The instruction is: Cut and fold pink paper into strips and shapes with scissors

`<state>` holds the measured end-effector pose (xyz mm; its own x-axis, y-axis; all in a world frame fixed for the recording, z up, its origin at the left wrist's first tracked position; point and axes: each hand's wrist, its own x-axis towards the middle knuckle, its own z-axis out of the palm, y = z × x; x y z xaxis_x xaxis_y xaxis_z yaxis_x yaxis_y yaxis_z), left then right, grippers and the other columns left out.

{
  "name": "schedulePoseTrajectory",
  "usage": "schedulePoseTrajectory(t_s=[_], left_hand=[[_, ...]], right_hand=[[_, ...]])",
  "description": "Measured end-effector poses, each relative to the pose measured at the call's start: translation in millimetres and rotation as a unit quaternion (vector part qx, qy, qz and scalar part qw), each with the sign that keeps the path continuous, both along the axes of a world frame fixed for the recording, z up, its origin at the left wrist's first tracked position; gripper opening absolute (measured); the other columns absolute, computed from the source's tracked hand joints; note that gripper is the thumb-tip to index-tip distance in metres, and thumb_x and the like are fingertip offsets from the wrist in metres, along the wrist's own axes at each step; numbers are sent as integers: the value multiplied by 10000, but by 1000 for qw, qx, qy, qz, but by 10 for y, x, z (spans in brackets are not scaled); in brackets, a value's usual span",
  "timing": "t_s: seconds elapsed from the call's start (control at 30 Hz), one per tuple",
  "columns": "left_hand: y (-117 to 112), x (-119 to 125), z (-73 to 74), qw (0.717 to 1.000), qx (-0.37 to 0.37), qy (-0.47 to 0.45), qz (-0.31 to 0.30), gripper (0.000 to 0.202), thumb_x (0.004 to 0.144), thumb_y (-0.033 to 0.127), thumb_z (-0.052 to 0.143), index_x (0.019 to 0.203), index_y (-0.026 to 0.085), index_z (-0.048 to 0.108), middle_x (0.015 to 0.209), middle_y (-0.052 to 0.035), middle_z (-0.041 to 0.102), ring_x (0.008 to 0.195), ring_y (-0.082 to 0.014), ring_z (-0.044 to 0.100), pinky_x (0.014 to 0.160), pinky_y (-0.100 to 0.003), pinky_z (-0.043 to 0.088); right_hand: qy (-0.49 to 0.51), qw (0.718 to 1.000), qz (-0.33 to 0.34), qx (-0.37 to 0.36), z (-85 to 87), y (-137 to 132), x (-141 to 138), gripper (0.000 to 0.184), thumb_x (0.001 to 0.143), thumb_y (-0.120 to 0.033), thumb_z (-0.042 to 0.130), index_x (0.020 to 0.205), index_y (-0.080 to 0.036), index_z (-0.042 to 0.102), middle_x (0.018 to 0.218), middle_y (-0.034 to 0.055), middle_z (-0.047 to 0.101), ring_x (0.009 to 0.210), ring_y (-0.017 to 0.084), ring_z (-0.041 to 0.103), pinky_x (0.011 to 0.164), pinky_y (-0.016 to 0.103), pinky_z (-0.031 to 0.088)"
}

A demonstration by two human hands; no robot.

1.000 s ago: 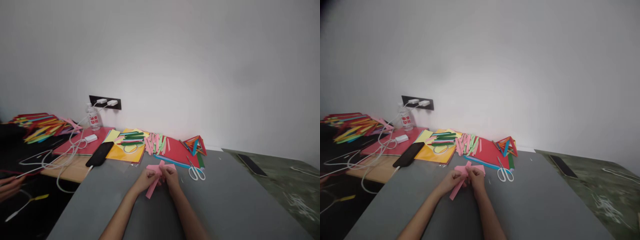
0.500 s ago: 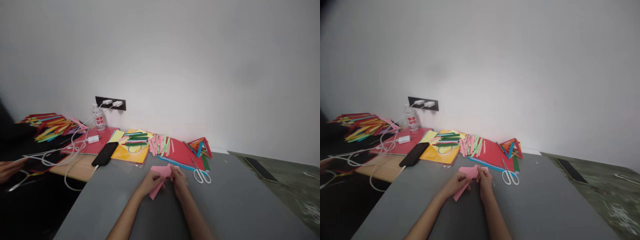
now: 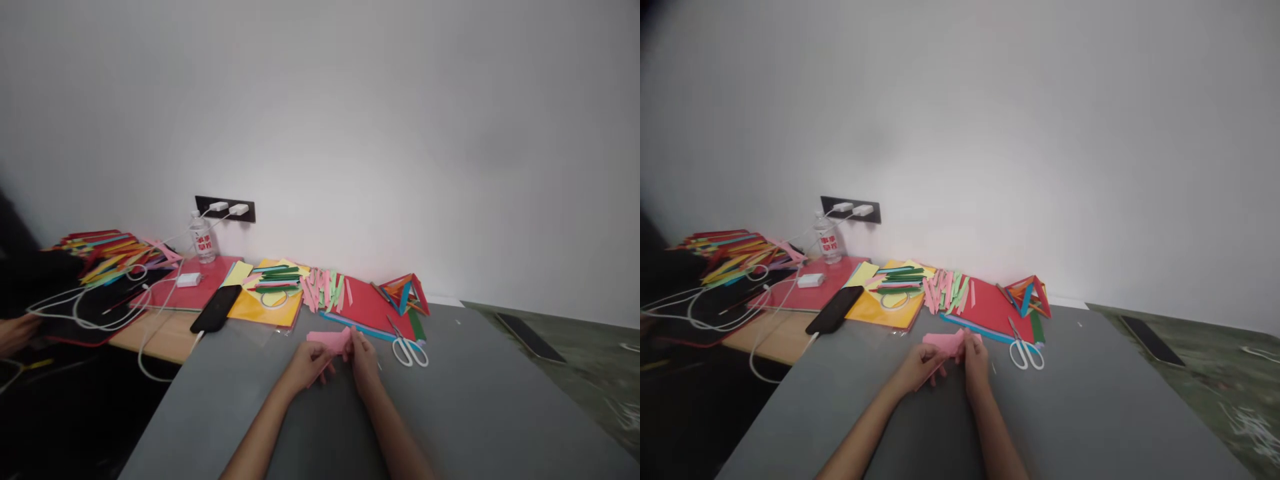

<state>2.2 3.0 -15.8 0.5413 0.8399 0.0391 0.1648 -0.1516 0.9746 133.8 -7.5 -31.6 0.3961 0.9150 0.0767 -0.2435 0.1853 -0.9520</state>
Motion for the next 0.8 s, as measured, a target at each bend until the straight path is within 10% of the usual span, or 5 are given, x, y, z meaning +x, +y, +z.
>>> schedulePoseTrajectory(t_s=[0.3,0.8], left_hand=[[5,-12,70,998,-24,-51,1,443,717,498,428,718,89,598,549,-51,614,394,-96,517,384,-186,374],[17,-13,52,999,-17,-36,-8,422,700,489,444,663,92,583,539,-53,625,391,-102,521,378,-185,348]], right_hand=[[-166,984,58,5,109,-62,-42,405,633,-463,560,395,-160,439,322,-53,362,339,70,327,379,206,246],[-66,998,-17,0,47,-37,3,407,663,-489,513,433,-169,412,361,-63,364,365,64,313,395,195,263]])
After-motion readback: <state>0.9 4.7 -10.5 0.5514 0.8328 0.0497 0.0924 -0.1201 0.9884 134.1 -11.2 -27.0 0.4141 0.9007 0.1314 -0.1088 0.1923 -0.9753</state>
